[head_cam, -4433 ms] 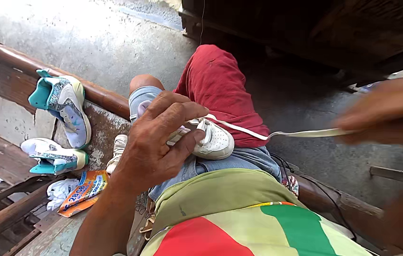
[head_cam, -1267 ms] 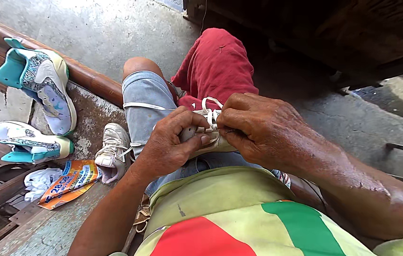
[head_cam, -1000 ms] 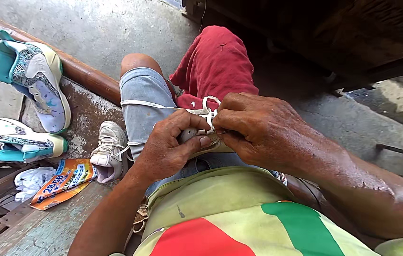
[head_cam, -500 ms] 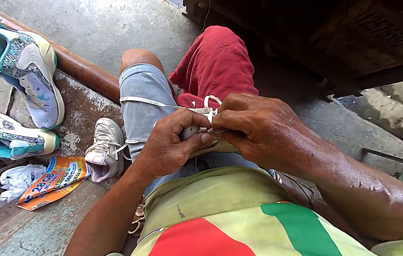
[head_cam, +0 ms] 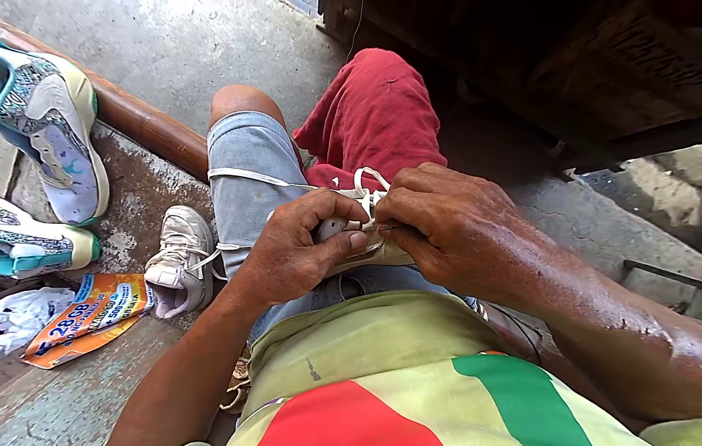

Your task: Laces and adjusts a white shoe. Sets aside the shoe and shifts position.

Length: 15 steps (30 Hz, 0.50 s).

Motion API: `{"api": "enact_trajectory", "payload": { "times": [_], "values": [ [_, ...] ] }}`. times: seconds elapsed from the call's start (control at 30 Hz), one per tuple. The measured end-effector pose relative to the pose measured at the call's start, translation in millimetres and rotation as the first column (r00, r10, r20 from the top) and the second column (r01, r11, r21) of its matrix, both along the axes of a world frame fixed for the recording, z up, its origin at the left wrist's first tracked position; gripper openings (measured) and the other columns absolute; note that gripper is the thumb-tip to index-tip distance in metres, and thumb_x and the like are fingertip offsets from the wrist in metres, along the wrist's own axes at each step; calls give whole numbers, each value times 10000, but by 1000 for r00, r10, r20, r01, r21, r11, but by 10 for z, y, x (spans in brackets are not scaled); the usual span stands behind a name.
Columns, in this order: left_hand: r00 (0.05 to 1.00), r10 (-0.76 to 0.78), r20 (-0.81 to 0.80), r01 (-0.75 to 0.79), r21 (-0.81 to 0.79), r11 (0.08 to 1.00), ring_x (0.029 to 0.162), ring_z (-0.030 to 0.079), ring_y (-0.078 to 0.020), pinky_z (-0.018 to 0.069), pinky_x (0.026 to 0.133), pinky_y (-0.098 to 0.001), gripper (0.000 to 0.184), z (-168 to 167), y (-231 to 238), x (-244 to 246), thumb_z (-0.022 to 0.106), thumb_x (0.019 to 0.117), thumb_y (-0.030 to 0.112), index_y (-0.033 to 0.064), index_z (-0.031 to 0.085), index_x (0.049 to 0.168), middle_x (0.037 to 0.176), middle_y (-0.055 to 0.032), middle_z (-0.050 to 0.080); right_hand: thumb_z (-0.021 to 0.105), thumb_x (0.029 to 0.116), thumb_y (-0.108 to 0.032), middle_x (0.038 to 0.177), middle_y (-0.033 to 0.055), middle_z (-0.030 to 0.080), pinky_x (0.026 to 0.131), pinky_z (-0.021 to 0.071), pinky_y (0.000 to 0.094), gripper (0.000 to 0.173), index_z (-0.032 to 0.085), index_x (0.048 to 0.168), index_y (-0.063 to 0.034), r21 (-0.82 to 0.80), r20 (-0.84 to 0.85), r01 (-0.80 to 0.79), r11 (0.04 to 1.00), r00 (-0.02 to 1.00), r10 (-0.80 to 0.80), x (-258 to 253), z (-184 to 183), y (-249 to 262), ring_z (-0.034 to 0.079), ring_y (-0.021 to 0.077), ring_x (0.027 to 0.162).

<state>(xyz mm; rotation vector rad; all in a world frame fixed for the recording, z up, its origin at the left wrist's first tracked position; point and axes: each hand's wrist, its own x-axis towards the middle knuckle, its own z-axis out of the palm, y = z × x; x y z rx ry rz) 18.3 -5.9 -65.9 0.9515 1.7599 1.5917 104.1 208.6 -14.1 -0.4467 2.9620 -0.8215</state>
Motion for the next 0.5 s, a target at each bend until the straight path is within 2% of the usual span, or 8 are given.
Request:
{"api": "enact_trajectory", "payload": {
  "times": [0.13,0.23,0.37,0.5],
  "values": [
    [998,-6,56,6,-2,1000,743,647,-97,573,615,-221,168,2,-5,-4,698,930,32,13,682,1097,976,-50,677,565,928,-146,903,7,628,688,484,306,158,720,947,-117,-33,34,-17,999,999,18,-11,26,32,601,163,874],
    [998,-13,69,13,3,1000,747,650,-100,576,617,-227,167,-1,-4,-4,696,932,33,14,681,1097,975,-50,678,571,931,-177,907,-21,620,690,488,288,164,726,973,-149,-59,65,-10,998,998,14,-10,38,53,600,124,867],
    [996,-22,81,22,9,1000,759,656,-105,582,627,-231,167,-5,-1,-2,691,936,33,13,681,1101,980,-52,681,575,928,-138,902,-11,630,692,493,299,168,742,949,-141,-72,59,15,997,998,-10,-7,25,31,607,135,867],
    [993,-30,118,29,10,1000,757,674,-111,596,639,-239,176,-8,12,0,684,935,17,3,683,1110,961,-57,698,595,947,-163,859,-3,610,675,484,300,145,733,920,-127,-54,47,24,998,999,-21,-26,1,-30,602,143,832]
  ]
}}
